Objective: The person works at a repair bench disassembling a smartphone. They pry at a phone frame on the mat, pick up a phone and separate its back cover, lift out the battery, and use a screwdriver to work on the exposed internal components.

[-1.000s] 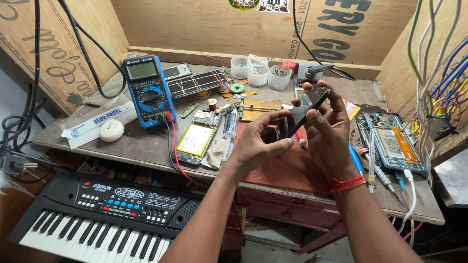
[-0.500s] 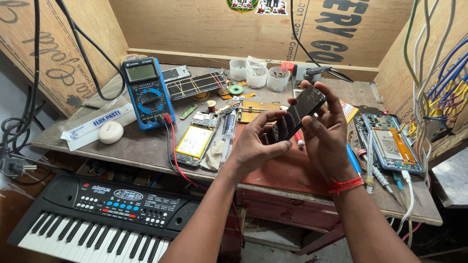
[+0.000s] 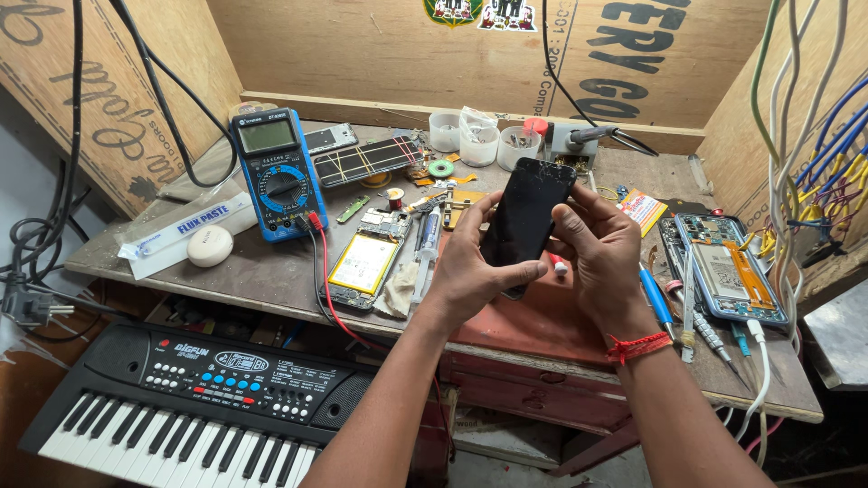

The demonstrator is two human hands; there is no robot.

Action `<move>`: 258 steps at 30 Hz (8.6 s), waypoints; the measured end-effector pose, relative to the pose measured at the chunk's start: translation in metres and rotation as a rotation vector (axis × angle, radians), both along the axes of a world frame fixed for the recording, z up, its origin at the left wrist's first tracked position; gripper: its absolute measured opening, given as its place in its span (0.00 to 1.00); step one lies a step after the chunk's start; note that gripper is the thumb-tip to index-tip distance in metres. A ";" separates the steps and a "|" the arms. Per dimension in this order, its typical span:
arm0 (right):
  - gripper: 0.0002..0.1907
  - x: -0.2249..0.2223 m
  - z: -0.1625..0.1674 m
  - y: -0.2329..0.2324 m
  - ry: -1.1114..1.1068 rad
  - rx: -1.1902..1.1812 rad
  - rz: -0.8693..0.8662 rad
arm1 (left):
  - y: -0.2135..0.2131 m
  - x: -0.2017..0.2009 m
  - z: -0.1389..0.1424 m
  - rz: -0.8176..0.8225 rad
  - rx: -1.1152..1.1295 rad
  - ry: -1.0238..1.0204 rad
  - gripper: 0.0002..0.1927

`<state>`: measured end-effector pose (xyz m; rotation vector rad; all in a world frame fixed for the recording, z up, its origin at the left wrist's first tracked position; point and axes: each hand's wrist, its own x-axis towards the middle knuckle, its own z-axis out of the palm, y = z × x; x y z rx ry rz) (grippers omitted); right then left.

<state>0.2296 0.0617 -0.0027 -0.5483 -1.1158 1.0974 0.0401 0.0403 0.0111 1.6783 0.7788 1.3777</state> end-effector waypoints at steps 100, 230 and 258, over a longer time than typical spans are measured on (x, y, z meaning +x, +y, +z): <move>0.47 -0.023 0.029 -0.032 -1.006 0.545 -0.561 | 0.009 -0.008 -0.014 -0.069 -0.106 -0.359 0.16; 0.47 -0.011 0.026 -0.026 0.031 0.248 0.310 | 0.005 0.005 -0.007 -0.319 0.012 -0.154 0.44; 0.46 -0.007 0.024 -0.017 -0.093 0.106 0.188 | 0.003 0.001 -0.005 -0.371 -0.248 -0.267 0.33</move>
